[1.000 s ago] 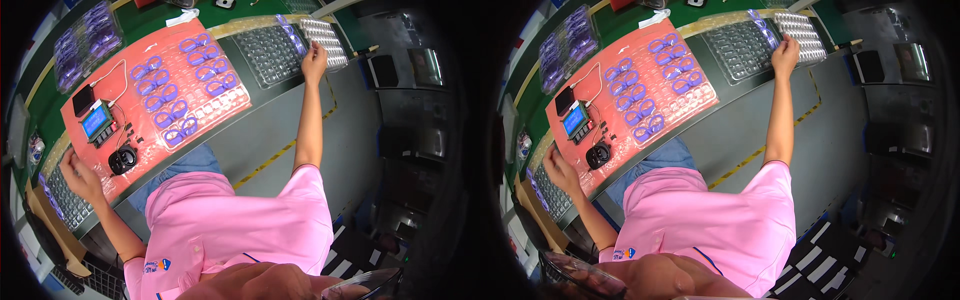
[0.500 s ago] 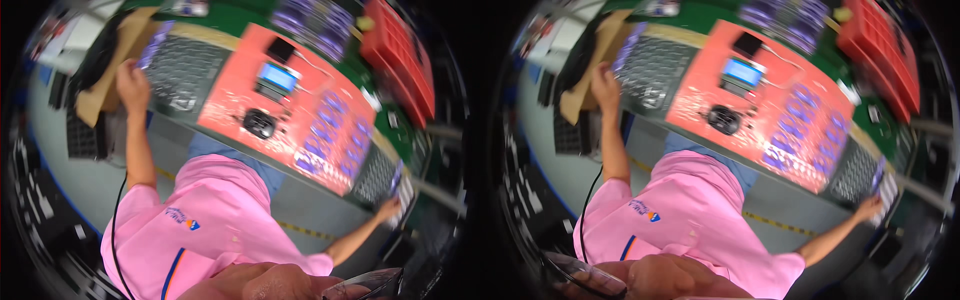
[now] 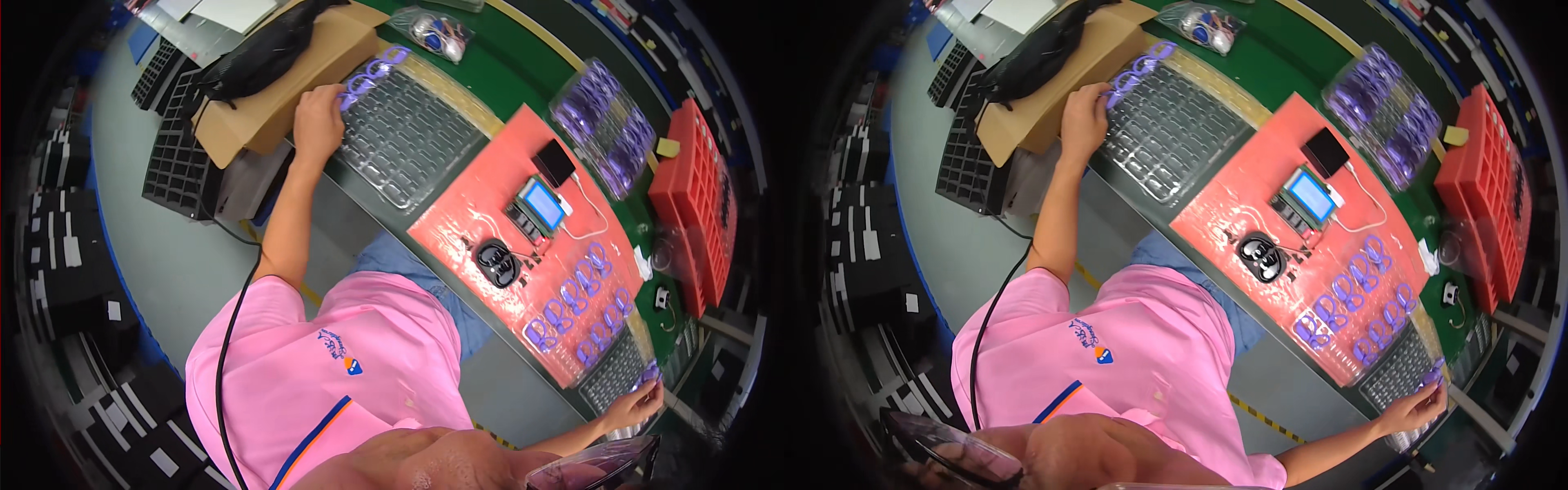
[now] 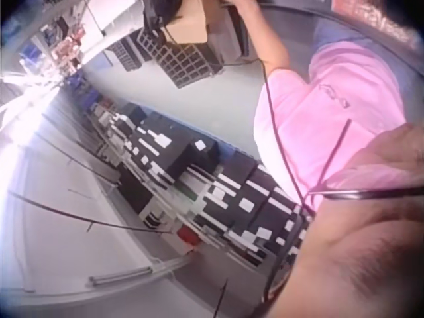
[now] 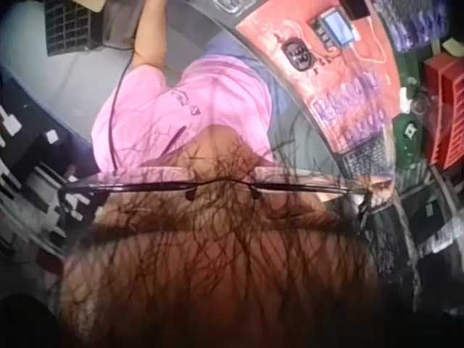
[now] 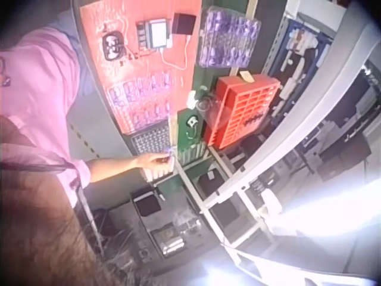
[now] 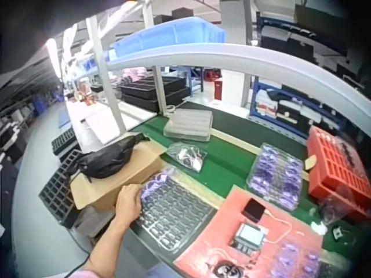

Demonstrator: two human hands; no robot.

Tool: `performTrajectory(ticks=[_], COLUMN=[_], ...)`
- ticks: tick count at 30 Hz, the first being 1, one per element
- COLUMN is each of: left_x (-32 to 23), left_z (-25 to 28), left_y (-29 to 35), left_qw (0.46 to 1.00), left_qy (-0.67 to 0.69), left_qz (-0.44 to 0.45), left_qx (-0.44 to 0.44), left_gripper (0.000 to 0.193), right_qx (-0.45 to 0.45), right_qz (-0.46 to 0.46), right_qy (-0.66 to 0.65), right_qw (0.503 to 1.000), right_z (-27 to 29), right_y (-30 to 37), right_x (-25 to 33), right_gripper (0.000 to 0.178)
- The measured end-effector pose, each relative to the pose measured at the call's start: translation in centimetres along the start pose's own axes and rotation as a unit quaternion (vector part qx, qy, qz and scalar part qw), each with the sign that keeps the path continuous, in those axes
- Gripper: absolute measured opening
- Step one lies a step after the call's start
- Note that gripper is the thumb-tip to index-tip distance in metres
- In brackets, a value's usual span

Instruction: Testing small electronic components using a jig and placing them into organized blister trays on a production line.

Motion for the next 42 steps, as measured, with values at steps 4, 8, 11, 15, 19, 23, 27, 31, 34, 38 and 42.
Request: performTrajectory(ticks=[4, 8, 11, 15, 19, 23, 27, 31, 34, 38, 42], left_x=[-0.1, -0.7, -3.1, -7.6, -12.2, -15.6, -17.4, -16.9, -18.0, -20.2, -22.9], left_z=[-0.2, 1.0, 2.6, 2.9, 2.4, 1.5, 0.7, 1.2, 0.3, -0.1, -0.2], left_y=[0.0, 0.0, 0.0, 1.0, 3.4, 5.7, 6.6, 7.0, 8.2, 9.2, 10.7], left_qw=[0.999, 0.996, 0.991, 0.971, 0.936, 0.901, 0.894, 0.911, 0.865, 0.846, 0.817], left_qy=[0.048, 0.076, 0.103, 0.232, 0.352, 0.427, 0.433, 0.392, 0.459, 0.468, 0.496], left_qz=[0.001, 0.004, -0.005, 0.002, 0.005, 0.020, -0.042, -0.028, 0.038, -0.001, -0.006], left_qx=[-0.006, -0.039, -0.079, -0.056, 0.006, 0.069, 0.105, 0.126, 0.199, 0.256, 0.292], left_gripper=[0.019, 0.018, 0.017, 0.015, 0.014, 0.014, 0.015, 0.014, 0.014, 0.013, 0.015], right_qx=[0.029, 0.062, 0.079, 0.100, 0.129, 0.154, 0.159, 0.197, 0.221, 0.245, 0.296], right_qz=[0.006, 0.022, 0.045, 0.081, 0.060, -0.003, 0.021, 0.007, -0.068, -0.098, -0.115], right_qy=[-0.064, -0.110, -0.123, -0.136, -0.173, -0.214, -0.178, -0.203, -0.201, -0.237, -0.215], right_qw=[0.998, 0.992, 0.988, 0.982, 0.974, 0.965, 0.971, 0.959, 0.952, 0.935, 0.923], right_z=[-2.4, -6.0, -8.2, -11.2, -13.9, -15.7, -15.9, -18.9, -19.8, -20.6, -21.2], right_y=[0.7, 1.5, 2.9, 4.7, 6.7, 8.5, 10.5, 9.8, 10.6, 12.0, 13.4], right_x=[5.6, 9.7, 12.7, 16.2, 18.3, 19.4, 21.3, 25.4, 26.0, 26.9, 27.0], right_gripper=[0.023, 0.020, 0.019, 0.018, 0.018, 0.019, 0.021, 0.021, 0.020, 0.021, 0.021])
Point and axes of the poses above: each hand's wrist, its own y-axis away from the middle knuckle, its own z-axis out of the back of the hand, x = y × z, the point moved 6 cm from there along -y, towards the middle knuckle, and after that the axes turned 4 degrees about -y, right-handed, at the moved point
